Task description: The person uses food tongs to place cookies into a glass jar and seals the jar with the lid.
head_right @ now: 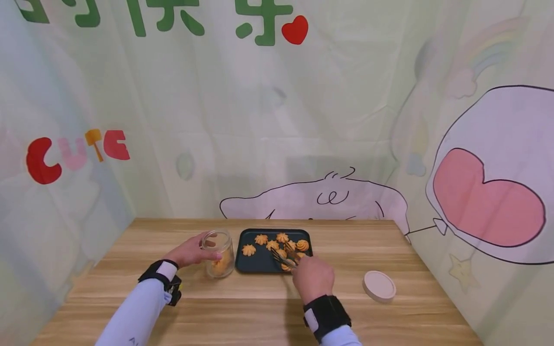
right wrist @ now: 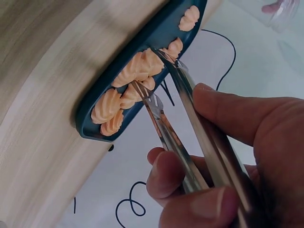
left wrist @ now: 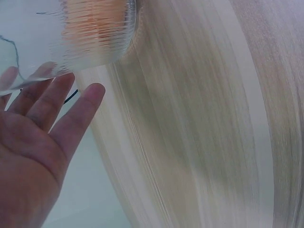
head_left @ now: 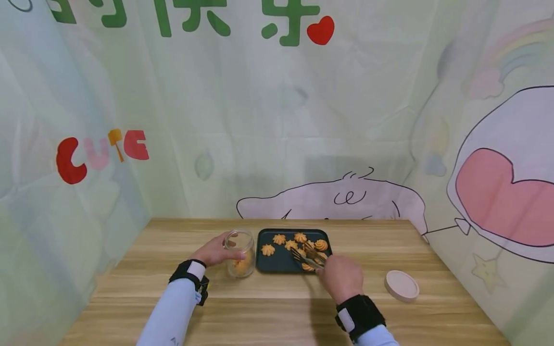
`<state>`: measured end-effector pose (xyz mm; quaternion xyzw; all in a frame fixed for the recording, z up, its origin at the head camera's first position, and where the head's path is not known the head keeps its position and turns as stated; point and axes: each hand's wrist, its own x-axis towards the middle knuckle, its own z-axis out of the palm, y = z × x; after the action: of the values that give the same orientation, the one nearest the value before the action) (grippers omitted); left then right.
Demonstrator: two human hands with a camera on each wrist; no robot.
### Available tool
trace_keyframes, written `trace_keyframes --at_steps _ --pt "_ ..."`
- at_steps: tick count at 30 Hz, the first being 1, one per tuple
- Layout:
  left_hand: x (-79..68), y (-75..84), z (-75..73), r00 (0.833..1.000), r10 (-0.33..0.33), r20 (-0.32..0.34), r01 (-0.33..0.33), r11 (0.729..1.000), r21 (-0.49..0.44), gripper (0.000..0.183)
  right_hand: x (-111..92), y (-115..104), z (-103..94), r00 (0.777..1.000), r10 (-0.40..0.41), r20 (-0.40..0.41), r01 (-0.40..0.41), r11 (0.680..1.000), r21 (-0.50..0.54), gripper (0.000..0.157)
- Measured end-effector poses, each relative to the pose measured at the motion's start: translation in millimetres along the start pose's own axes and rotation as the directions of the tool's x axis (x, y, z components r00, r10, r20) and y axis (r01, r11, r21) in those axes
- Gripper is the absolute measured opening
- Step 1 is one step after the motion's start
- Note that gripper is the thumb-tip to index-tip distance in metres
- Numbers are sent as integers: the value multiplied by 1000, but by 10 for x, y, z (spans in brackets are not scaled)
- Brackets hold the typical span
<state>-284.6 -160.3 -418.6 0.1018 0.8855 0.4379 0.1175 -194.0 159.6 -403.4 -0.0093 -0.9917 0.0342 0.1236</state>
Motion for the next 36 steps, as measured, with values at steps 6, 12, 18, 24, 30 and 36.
trace_keyframes --at_steps 6,12,18,24,30,36 --pt "-32 -5 -7 1000 8 11 -8 1000 -15 81 -31 -40 39 999 1 37 -2 1000 17 43" --pt "-22 -1 -16 1000 2 7 -2 1000 -22 82 -34 -55 47 999 14 43 -17 998 65 37" --pt "10 -23 -19 1000 3 10 -2 1000 -24 85 -29 -55 58 999 35 41 -37 997 66 37" --pt "27 -37 -7 1000 8 7 -8 999 -42 85 -42 -40 86 996 60 62 -65 995 78 36" --pt "34 -53 8 1000 0 4 1 999 -37 84 -56 -45 96 995 67 72 -73 993 93 36" --pt "-5 -6 11 1000 -8 -5 8 1000 -23 83 -63 -33 94 996 62 69 -69 991 112 35"
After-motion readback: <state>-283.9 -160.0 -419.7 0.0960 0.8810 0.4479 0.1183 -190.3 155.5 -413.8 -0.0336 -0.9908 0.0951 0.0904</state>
